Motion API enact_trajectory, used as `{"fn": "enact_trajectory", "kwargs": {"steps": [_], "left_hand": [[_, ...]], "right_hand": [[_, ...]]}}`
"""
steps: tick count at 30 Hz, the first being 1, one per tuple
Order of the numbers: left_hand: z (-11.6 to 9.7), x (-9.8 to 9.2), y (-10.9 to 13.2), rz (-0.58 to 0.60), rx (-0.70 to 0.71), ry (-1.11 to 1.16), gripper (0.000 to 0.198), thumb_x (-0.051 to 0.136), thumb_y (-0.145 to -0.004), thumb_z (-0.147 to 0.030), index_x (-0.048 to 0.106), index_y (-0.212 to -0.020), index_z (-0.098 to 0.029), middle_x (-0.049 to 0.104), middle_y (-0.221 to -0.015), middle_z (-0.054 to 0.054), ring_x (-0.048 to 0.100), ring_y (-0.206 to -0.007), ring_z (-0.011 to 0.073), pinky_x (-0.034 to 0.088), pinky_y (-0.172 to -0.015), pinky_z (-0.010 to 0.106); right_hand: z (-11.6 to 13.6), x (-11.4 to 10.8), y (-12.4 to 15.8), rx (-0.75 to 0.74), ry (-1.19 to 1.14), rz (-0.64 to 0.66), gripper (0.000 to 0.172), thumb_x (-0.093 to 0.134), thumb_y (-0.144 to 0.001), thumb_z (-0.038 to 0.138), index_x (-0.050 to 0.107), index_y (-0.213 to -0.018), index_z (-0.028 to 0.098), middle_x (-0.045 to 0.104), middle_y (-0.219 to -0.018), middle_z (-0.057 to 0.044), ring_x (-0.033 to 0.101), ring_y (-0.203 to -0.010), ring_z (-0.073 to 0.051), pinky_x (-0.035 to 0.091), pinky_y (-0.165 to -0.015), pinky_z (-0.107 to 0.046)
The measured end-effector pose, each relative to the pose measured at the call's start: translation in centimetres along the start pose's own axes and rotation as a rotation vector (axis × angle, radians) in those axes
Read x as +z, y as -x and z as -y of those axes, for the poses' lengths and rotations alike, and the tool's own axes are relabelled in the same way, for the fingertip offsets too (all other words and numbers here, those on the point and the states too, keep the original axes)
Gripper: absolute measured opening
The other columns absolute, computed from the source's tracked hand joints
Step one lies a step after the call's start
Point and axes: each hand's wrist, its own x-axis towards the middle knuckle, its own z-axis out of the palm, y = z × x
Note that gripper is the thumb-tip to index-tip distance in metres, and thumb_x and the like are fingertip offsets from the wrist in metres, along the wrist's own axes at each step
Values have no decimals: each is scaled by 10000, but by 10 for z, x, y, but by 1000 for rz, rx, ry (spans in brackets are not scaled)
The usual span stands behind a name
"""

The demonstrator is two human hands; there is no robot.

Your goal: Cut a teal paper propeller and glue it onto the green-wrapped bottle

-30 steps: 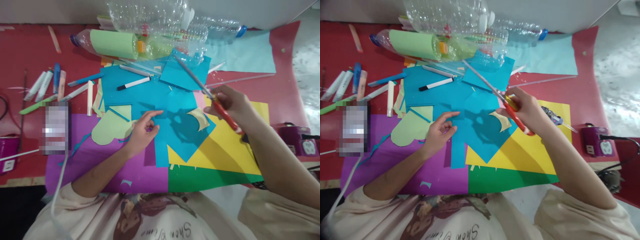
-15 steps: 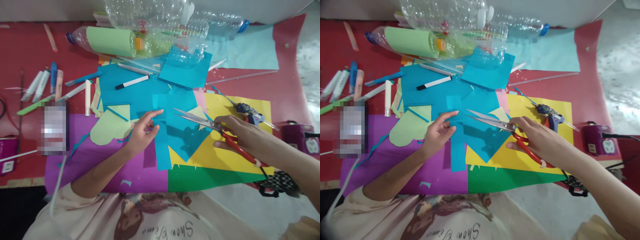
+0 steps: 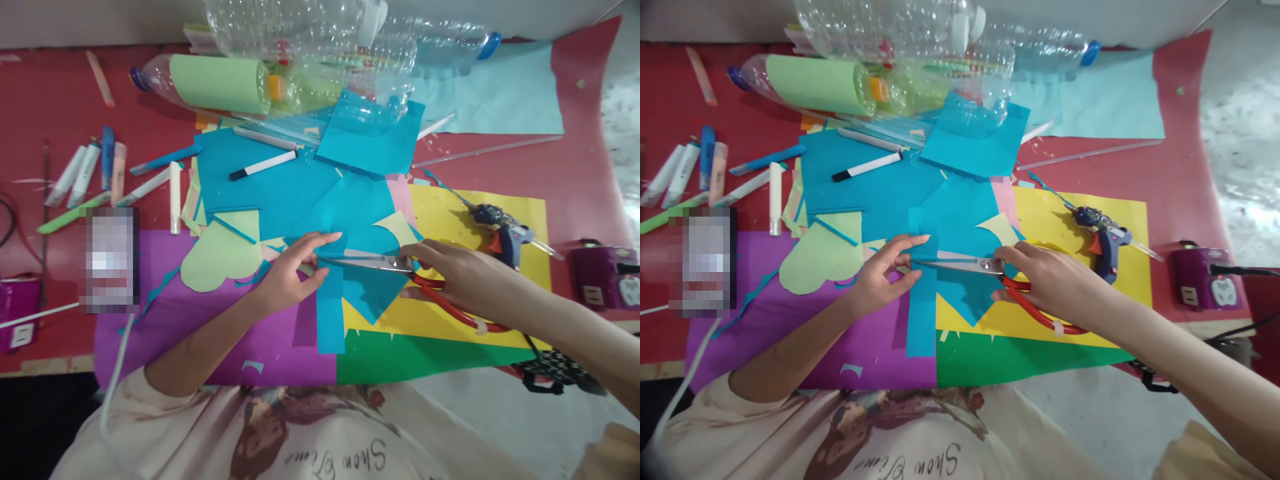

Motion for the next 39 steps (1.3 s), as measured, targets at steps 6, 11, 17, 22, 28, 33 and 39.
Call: {"fn": "enact_trajectory", "kwargs": {"steps": [6,11,17,22,28,33,39], "left_hand": [[1,-1,0,15,-26,-17,444,536,-905,-217,529,-1346,-270,538,-1337,86,555,-729,59,544,-714,197],[-1,-2,-1,13,-3,-12,440,541,-902,-208,533,-1339,-259,551,-1307,84,524,-683,43,537,-684,184],[0,-2,0,16,-26,-42,439,546,-898,-230,536,-1335,-269,549,-1329,90,511,-654,38,512,-620,171],[1,-2,0,8,-8,-40,446,542,-901,-227,532,-1344,-274,546,-1331,89,516,-660,42,517,-627,175],[1,-2,0,9,-20,-46,441,551,-899,-235,540,-1339,-268,557,-1321,94,540,-692,55,532,-662,188],[1,-2,0,15,-10,-35,440,547,-901,-222,537,-1339,-261,553,-1318,95,533,-679,46,528,-665,184],[2,-1,0,25,-14,-50,442,541,-898,-227,535,-1340,-256,552,-1324,90,536,-675,42,537,-692,190]], "right_hand": [[1,-3,-6,-30,-7,35,513,420,-923,618,600,-1135,187,733,-943,-143,717,-751,-292,490,-542,-332],[0,-4,-6,-29,-25,35,511,426,-921,616,605,-1147,192,734,-938,-143,715,-744,-287,489,-543,-331],[1,-4,-6,-15,-51,30,508,419,-920,611,614,-1132,193,735,-938,-152,712,-737,-300,494,-541,-351],[1,-4,-6,-9,-47,34,483,448,-909,612,619,-1123,214,737,-923,-139,715,-744,-300,502,-554,-352],[2,-4,-6,5,-57,54,560,362,-917,659,613,-1127,205,736,-939,-146,720,-757,-303,512,-570,-360],[1,-4,-7,6,-71,74,564,381,-910,665,609,-1139,203,736,-954,-146,728,-769,-303,523,-578,-359],[-1,0,-6,12,-79,52,539,409,-904,658,613,-1138,217,739,-952,-141,727,-772,-306,531,-588,-368]]}}
